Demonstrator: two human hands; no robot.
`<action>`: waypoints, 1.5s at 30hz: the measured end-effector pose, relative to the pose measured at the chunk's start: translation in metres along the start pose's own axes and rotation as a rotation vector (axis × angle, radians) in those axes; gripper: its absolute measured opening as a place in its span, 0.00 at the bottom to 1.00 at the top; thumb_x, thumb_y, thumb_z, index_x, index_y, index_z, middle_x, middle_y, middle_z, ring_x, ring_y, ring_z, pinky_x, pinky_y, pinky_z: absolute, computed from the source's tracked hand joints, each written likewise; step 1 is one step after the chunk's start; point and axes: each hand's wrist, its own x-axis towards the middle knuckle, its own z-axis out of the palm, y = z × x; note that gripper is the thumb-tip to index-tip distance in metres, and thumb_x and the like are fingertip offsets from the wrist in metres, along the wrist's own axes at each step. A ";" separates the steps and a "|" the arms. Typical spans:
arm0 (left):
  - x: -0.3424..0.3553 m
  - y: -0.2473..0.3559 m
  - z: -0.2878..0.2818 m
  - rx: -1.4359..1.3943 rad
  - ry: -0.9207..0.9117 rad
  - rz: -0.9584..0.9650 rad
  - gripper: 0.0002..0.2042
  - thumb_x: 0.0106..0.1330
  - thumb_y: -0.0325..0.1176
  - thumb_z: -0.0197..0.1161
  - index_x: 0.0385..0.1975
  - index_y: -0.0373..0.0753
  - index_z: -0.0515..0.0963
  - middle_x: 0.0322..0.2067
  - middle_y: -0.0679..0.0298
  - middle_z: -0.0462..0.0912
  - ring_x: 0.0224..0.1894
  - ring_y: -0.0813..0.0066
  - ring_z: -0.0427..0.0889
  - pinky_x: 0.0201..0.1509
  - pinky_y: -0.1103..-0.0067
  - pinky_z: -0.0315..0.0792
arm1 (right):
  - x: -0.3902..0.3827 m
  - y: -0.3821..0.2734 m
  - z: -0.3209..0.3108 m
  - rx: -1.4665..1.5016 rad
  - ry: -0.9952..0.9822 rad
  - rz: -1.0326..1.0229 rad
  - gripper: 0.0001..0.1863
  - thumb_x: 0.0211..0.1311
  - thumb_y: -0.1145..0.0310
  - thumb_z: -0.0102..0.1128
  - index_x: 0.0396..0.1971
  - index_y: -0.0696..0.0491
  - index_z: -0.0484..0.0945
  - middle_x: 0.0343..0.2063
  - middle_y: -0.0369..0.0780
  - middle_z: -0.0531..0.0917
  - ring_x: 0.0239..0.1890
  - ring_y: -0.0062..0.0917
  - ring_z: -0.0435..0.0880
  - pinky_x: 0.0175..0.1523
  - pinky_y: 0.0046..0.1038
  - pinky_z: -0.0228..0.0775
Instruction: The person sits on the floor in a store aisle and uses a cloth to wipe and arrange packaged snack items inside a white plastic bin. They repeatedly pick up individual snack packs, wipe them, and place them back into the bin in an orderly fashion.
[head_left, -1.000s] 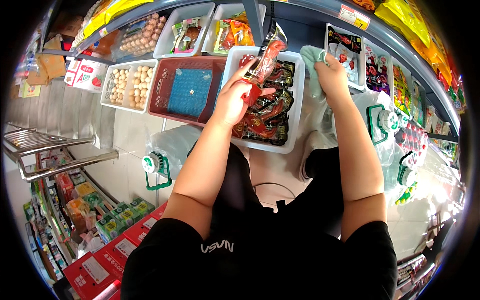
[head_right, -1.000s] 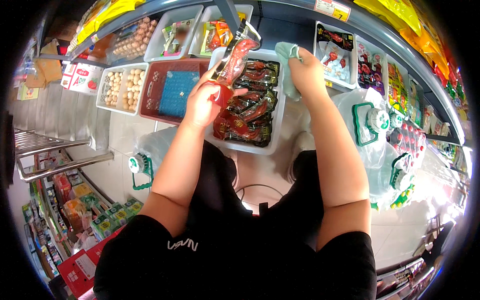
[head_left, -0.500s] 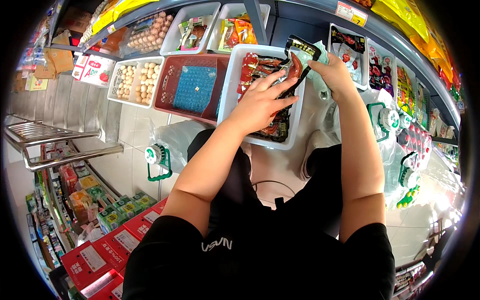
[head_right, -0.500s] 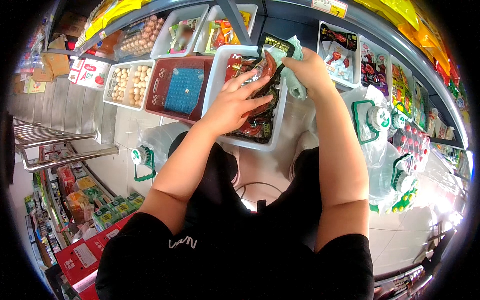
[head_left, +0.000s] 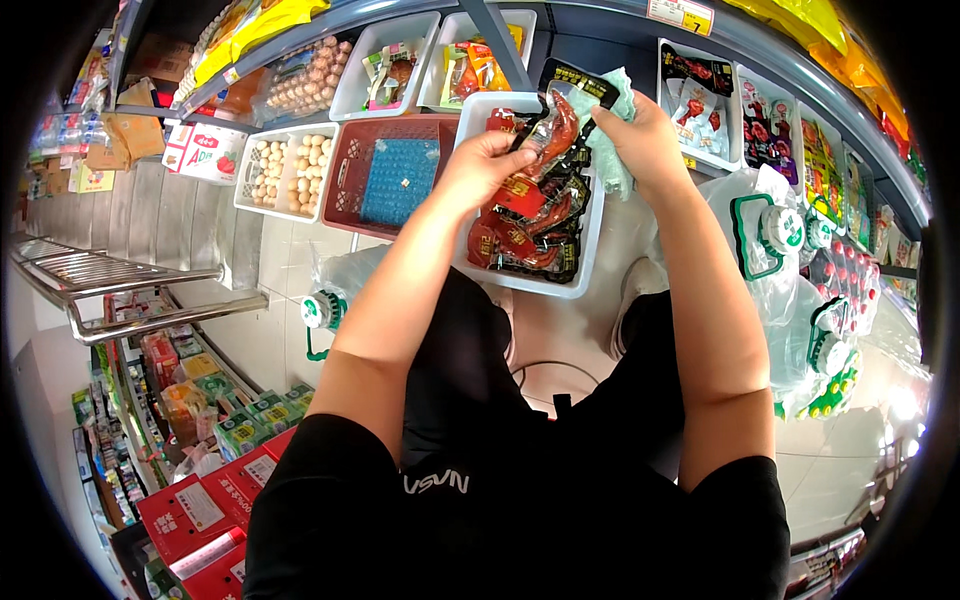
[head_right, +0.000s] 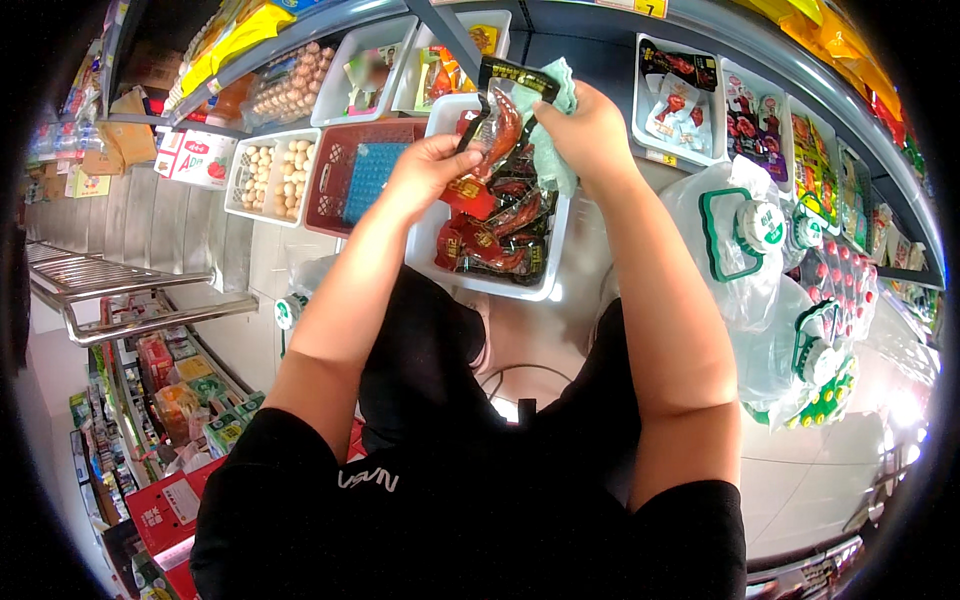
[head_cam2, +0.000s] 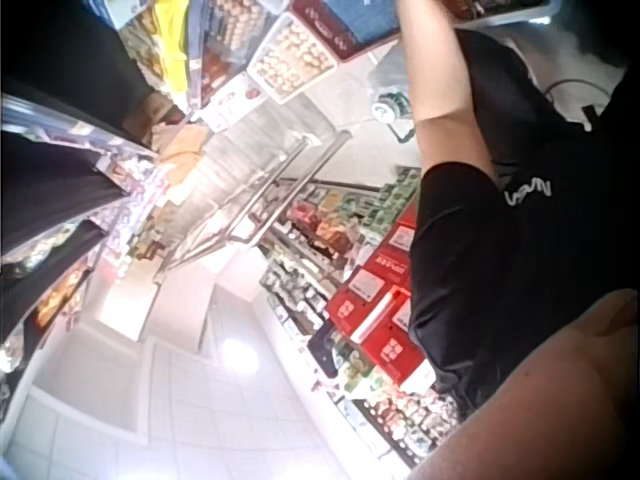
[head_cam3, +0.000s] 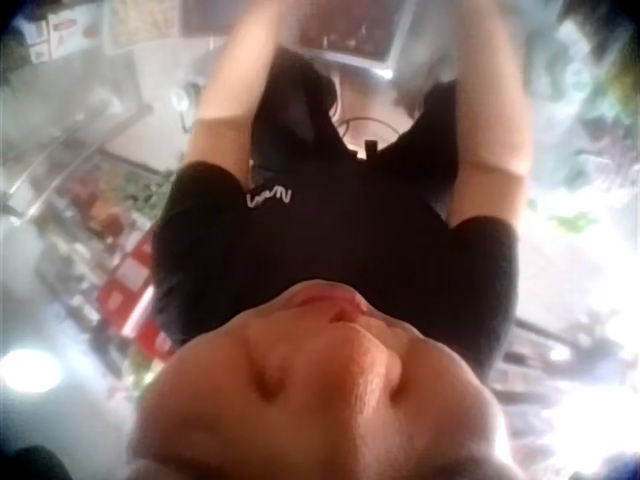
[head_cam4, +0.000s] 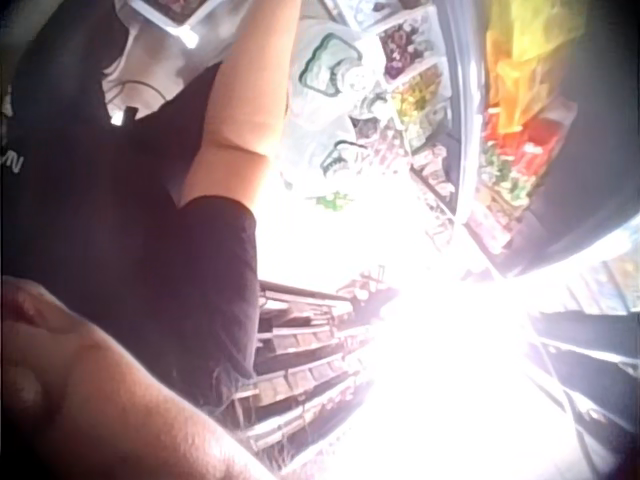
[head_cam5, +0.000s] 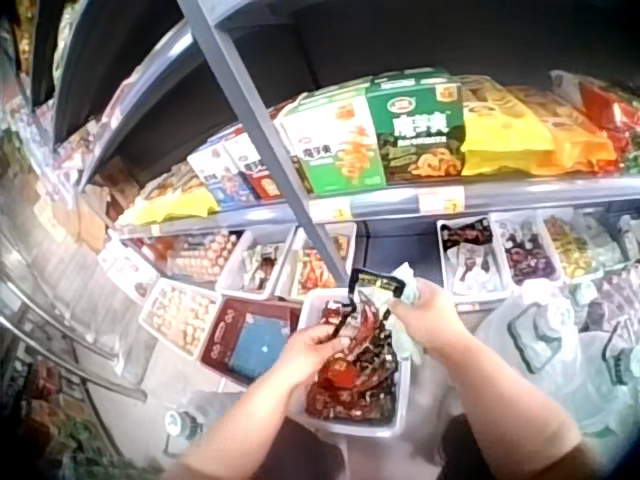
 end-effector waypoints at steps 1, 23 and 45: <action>0.008 0.000 -0.010 0.150 0.018 0.045 0.09 0.67 0.32 0.65 0.39 0.32 0.82 0.31 0.65 0.86 0.34 0.79 0.83 0.41 0.82 0.75 | 0.000 -0.002 0.001 0.010 0.012 0.015 0.13 0.60 0.67 0.64 0.42 0.58 0.80 0.33 0.38 0.85 0.34 0.20 0.81 0.41 0.27 0.73; 0.109 -0.099 -0.026 1.658 0.142 0.339 0.12 0.62 0.38 0.63 0.43 0.44 0.80 0.50 0.65 0.79 0.56 0.60 0.75 0.57 0.65 0.69 | 0.005 -0.018 0.002 0.274 0.125 0.116 0.16 0.62 0.64 0.61 0.44 0.59 0.79 0.35 0.38 0.84 0.34 0.20 0.81 0.40 0.27 0.74; 0.039 -0.044 -0.005 0.980 -0.302 -0.328 0.15 0.63 0.40 0.64 0.40 0.33 0.81 0.35 0.56 0.85 0.39 0.64 0.83 0.44 0.70 0.74 | -0.001 -0.009 0.000 0.135 0.101 0.049 0.14 0.62 0.67 0.61 0.44 0.58 0.80 0.36 0.40 0.85 0.37 0.22 0.82 0.44 0.28 0.74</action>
